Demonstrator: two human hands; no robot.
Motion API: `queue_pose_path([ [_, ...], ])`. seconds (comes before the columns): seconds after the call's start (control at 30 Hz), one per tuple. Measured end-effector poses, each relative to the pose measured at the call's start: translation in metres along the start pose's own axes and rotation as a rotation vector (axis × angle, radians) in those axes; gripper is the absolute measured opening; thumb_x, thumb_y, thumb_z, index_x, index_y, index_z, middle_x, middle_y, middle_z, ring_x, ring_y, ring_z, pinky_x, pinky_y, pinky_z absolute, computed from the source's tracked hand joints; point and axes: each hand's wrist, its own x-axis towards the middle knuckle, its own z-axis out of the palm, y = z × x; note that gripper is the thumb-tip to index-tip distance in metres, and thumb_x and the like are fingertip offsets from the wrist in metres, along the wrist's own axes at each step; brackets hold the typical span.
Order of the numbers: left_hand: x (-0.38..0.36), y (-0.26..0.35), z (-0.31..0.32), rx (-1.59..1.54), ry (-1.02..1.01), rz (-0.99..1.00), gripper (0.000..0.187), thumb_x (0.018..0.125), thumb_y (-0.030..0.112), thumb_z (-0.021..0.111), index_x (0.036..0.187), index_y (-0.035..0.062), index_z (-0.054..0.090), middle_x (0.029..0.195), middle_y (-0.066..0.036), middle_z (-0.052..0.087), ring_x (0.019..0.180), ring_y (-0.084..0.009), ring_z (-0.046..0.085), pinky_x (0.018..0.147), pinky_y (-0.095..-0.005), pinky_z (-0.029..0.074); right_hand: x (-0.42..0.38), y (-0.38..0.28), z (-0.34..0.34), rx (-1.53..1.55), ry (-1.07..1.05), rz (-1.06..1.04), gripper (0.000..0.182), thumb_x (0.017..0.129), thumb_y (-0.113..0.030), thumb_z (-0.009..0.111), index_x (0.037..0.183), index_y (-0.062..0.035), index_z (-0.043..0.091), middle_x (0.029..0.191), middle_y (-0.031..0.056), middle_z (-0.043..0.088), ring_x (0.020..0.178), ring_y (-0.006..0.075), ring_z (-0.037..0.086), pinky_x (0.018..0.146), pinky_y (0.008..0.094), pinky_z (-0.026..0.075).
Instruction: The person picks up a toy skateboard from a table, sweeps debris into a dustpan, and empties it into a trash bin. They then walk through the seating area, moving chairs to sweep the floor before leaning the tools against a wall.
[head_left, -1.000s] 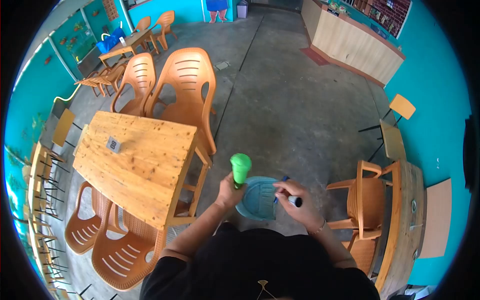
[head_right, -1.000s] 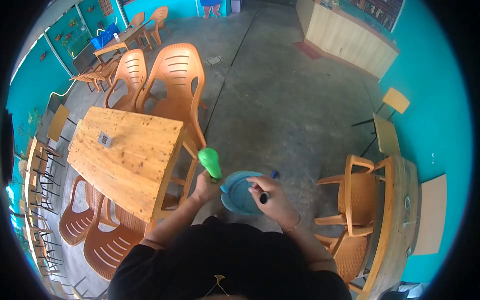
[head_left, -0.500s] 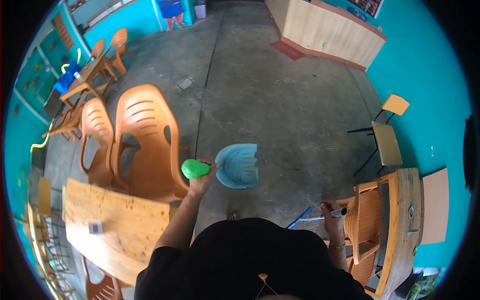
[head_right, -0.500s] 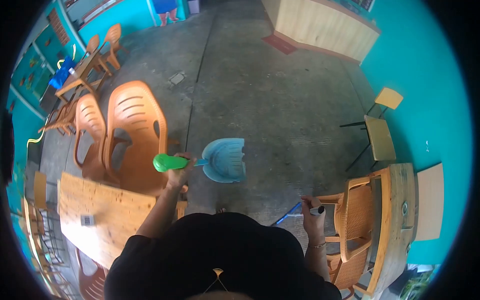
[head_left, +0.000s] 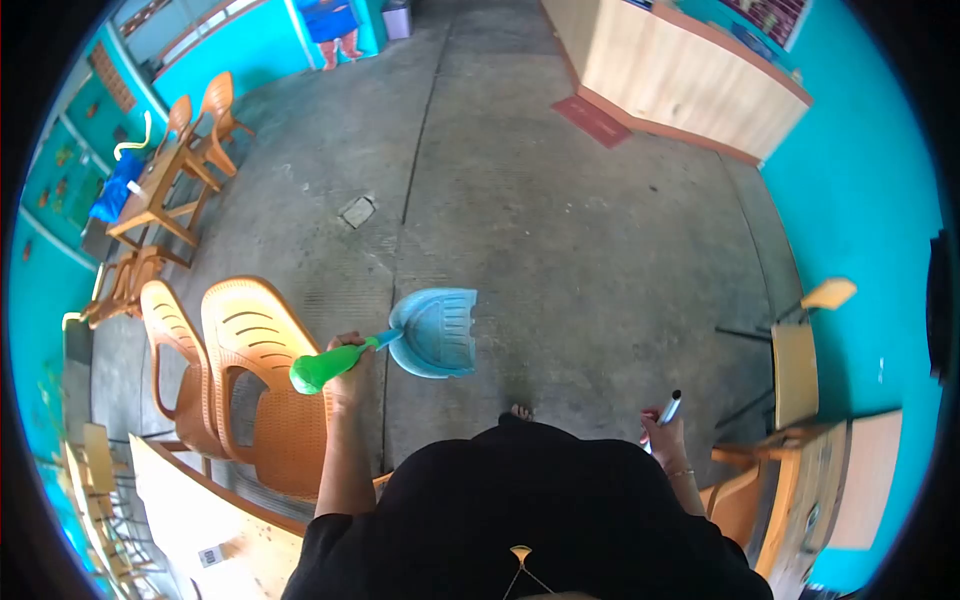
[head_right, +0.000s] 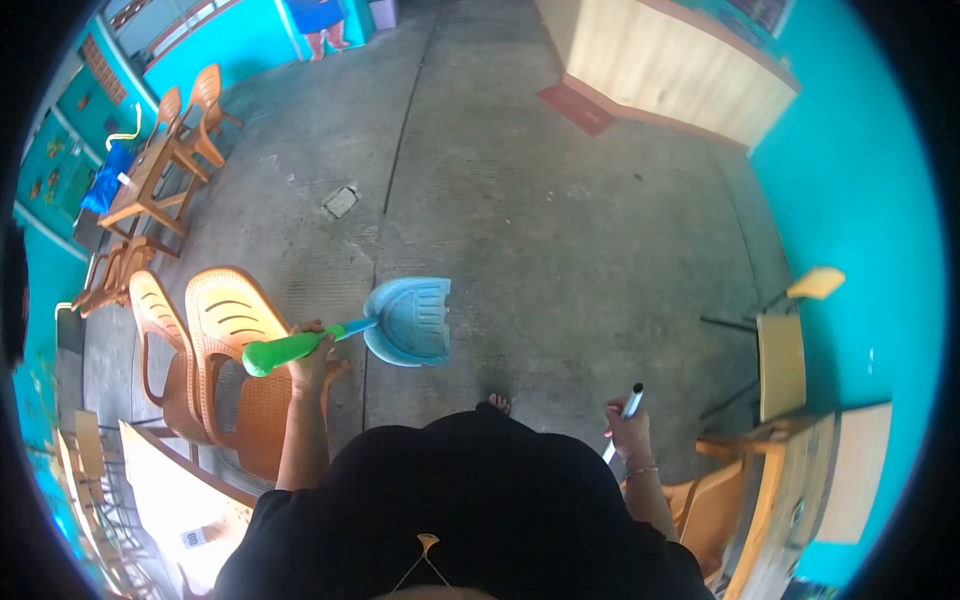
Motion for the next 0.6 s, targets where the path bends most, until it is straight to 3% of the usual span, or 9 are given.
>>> queue_pose_path([
  [0.1, 0.047, 0.035, 0.003, -0.089, 0.112, -0.134, 0.024, 0.071, 0.002, 0.066, 0.09, 0.0026, 0.052, 0.102, -0.014, 0.057, 0.087, -0.0191, 0.055, 0.075, -0.0303, 0.046, 0.086, -0.068, 0.031, -0.023, -0.15, -0.024, 0.015, 0.078, -0.007, 0.055, 0.089, 0.003, 0.059, 0.066, 0.0048, 0.054, 0.05, 0.0118, 0.054, 0.046, 0.0247, 0.045],
  [0.17, 0.077, 0.024, 0.004, -0.046, 0.164, -0.113, 0.023, 0.072, 0.003, 0.066, 0.091, 0.0028, 0.052, 0.106, -0.014, 0.056, 0.092, -0.0194, 0.054, 0.078, -0.0295, 0.045, 0.138, -0.111, 0.058, 0.013, -0.246, -0.059, 0.015, 0.078, -0.007, 0.054, 0.088, 0.003, 0.059, 0.066, 0.0044, 0.054, 0.048, 0.0106, 0.052, 0.044, 0.0233, 0.042],
  [0.23, 0.108, 0.011, 0.005, 0.08, 0.232, 0.047, 0.025, 0.074, -0.002, 0.063, 0.095, 0.0015, 0.049, 0.098, -0.01, 0.053, 0.073, -0.0112, 0.055, 0.057, -0.0208, 0.048, 0.181, -0.154, 0.088, -0.006, -0.313, -0.073, 0.013, 0.078, -0.006, 0.054, 0.087, 0.0023, 0.059, 0.064, 0.0043, 0.053, 0.047, 0.0095, 0.05, 0.044, 0.0223, 0.04],
  [0.27, 0.125, 0.007, 0.008, 0.092, 0.254, 0.041, 0.025, 0.074, -0.002, 0.063, 0.095, 0.0015, 0.049, 0.098, -0.01, 0.053, 0.073, -0.0112, 0.055, 0.057, -0.0208, 0.048, 0.204, -0.171, 0.104, -0.056, -0.357, -0.088, 0.012, 0.078, -0.006, 0.054, 0.086, 0.0016, 0.06, 0.063, 0.0032, 0.053, 0.049, 0.0097, 0.05, 0.046, 0.0228, 0.04],
  [0.33, 0.162, -0.002, 0.012, -0.012, 0.319, -0.098, 0.025, 0.071, 0.002, 0.066, 0.092, 0.0028, 0.052, 0.095, -0.01, 0.056, 0.087, -0.0179, 0.053, 0.078, -0.0295, 0.044, 0.246, -0.194, 0.141, -0.105, -0.422, -0.106, 0.011, 0.078, -0.006, 0.055, 0.084, 0.0008, 0.06, 0.062, 0.0021, 0.052, 0.05, 0.0098, 0.05, 0.047, 0.0234, 0.041],
  [0.43, 0.24, -0.034, 0.014, 0.018, 0.372, -0.11, 0.023, 0.07, 0.001, 0.067, 0.089, 0.0026, 0.053, 0.085, -0.008, 0.055, 0.082, -0.0159, 0.054, 0.074, -0.0285, 0.045, 0.314, -0.216, 0.197, -0.205, -0.435, -0.27, 0.009, 0.076, -0.007, 0.056, 0.08, -0.0012, 0.061, 0.061, 0.0049, 0.056, 0.057, 0.0145, 0.056, 0.054, 0.0273, 0.044],
  [0.5, 0.3, -0.045, 0.02, 0.067, 0.42, -0.1, 0.021, 0.069, 0.001, 0.068, 0.085, 0.002, 0.054, 0.08, -0.007, 0.056, 0.076, -0.0146, 0.055, 0.069, -0.0267, 0.045, 0.366, -0.212, 0.225, -0.361, -0.463, -0.448, 0.007, 0.074, -0.008, 0.058, 0.076, -0.003, 0.062, 0.067, 0.0101, 0.061, 0.064, 0.0224, 0.061, 0.061, 0.032, 0.047],
  [0.6, 0.386, -0.034, 0.028, -0.026, 0.366, -0.255, 0.021, 0.066, 0.002, 0.069, 0.082, 0.0024, 0.056, 0.077, -0.006, 0.058, 0.071, -0.0149, 0.055, 0.066, -0.0289, 0.046, 0.397, -0.266, 0.26, -0.558, -0.495, -0.442, 0.006, 0.071, -0.008, 0.06, 0.075, -0.0046, 0.064, 0.072, 0.0134, 0.063, 0.07, 0.0273, 0.063, 0.065, 0.0339, 0.048],
])
